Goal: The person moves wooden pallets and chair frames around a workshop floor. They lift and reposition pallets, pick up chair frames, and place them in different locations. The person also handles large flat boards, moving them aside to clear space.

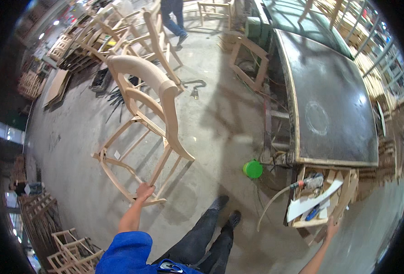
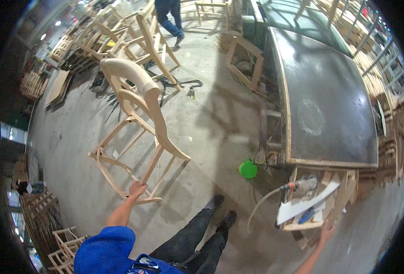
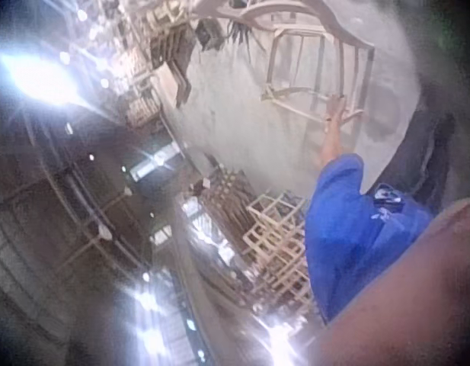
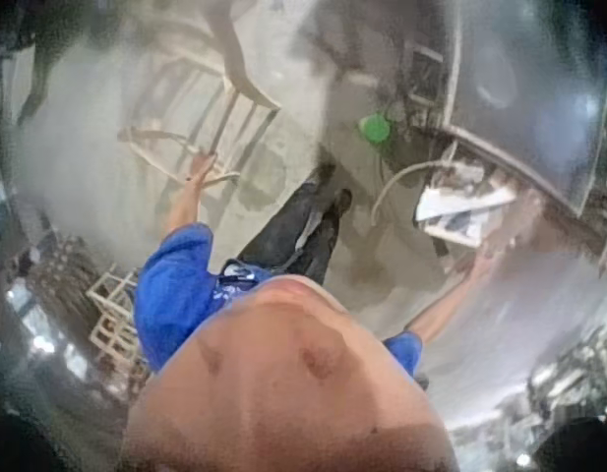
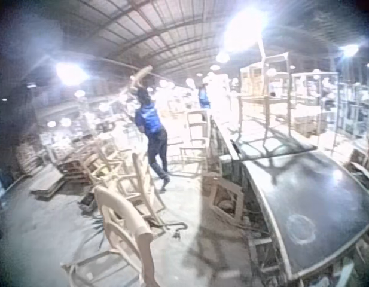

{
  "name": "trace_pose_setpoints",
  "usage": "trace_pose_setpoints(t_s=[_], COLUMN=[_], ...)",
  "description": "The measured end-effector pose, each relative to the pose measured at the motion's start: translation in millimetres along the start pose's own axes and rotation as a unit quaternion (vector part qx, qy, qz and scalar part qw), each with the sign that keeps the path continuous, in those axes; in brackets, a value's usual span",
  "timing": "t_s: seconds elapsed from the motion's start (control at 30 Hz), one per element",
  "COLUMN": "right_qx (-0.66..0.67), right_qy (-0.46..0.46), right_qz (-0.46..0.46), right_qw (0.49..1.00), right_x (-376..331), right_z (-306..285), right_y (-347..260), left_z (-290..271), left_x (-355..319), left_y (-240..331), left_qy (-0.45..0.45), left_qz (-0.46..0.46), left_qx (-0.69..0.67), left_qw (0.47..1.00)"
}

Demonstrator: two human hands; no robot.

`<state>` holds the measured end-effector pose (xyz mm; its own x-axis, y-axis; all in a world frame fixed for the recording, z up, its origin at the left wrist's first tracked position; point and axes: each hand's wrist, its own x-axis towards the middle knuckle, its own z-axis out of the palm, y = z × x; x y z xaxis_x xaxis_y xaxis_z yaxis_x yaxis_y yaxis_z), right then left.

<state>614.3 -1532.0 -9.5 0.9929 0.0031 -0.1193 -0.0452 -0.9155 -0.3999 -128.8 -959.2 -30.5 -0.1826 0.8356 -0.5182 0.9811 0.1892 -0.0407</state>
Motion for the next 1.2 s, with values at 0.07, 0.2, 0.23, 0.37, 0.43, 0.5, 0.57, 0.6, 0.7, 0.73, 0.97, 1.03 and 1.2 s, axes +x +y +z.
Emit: trace_pose_setpoints(t_s=[0.07, 0.2, 0.23, 0.37, 0.43, 0.5, 0.57, 0.6, 0.7, 0.73, 0.97, 1.03, 1.2], right_qx=[0.044, 0.150, 0.150, 0.037, 0.053, 0.086, 0.117, 0.130, 0.051, 0.046, 0.070, 0.101, -0.014], right_qy=[-0.058, -0.088, -0.079, -0.040, -0.062, -0.058, -0.033, -0.016, -0.052, -0.019, 0.073, 0.085, 0.174], right_qz=[0.004, 0.023, 0.032, 0.020, 0.004, -0.018, -0.051, -0.063, -0.069, -0.052, 0.058, 0.046, 0.017], right_qw=[0.997, 0.984, 0.985, 0.998, 0.997, 0.994, 0.991, 0.989, 0.995, 0.997, 0.993, 0.990, 0.985], right_x=[32.9, 28.3, 25.4, 45.1, 48.8, 44.9, 36.3, 33.4, 67.7, 65.1, 26.4, 14.4, -54.9], right_z=[-2.0, 21.0, 11.7, 38.7, 26.0, 21.0, 7.4, -3.0, -29.2, -35.4, -114.7, -139.8, -192.6], right_y=[-15.4, -35.8, -25.0, 24.6, 21.4, 15.5, 7.5, 8.0, 47.3, 52.2, 56.3, 59.0, 41.8], left_z=[20.7, 124.1, 150.2, 184.9, 192.1, 182.2, 172.6, 158.5, 118.0, 113.7, 59.3, 57.4, 93.3], left_x=[-11.6, -11.2, -17.7, -24.9, -38.9, -44.7, -59.1, -66.3, -87.8, -92.8, -169.8, -194.0, -239.3], left_y=[17.3, -9.3, -17.6, 65.6, 86.7, 106.5, 113.4, 116.6, 123.2, 106.4, 56.3, 55.2, 43.9], left_qy=[0.003, 0.005, -0.006, -0.019, -0.046, -0.048, -0.039, -0.034, -0.043, -0.046, -0.131, -0.194, -0.253], left_qz=[-0.036, -0.104, -0.082, -0.055, -0.037, -0.001, 0.031, 0.050, 0.087, 0.115, 0.160, 0.107, 0.110], left_qx=[-0.044, -0.201, -0.180, -0.364, -0.427, -0.453, -0.440, -0.398, -0.259, -0.263, -0.284, -0.341, -0.370], left_qw=[0.998, 0.974, 0.980, 0.930, 0.902, 0.890, 0.897, 0.915, 0.961, 0.957, 0.936, 0.914, 0.887])
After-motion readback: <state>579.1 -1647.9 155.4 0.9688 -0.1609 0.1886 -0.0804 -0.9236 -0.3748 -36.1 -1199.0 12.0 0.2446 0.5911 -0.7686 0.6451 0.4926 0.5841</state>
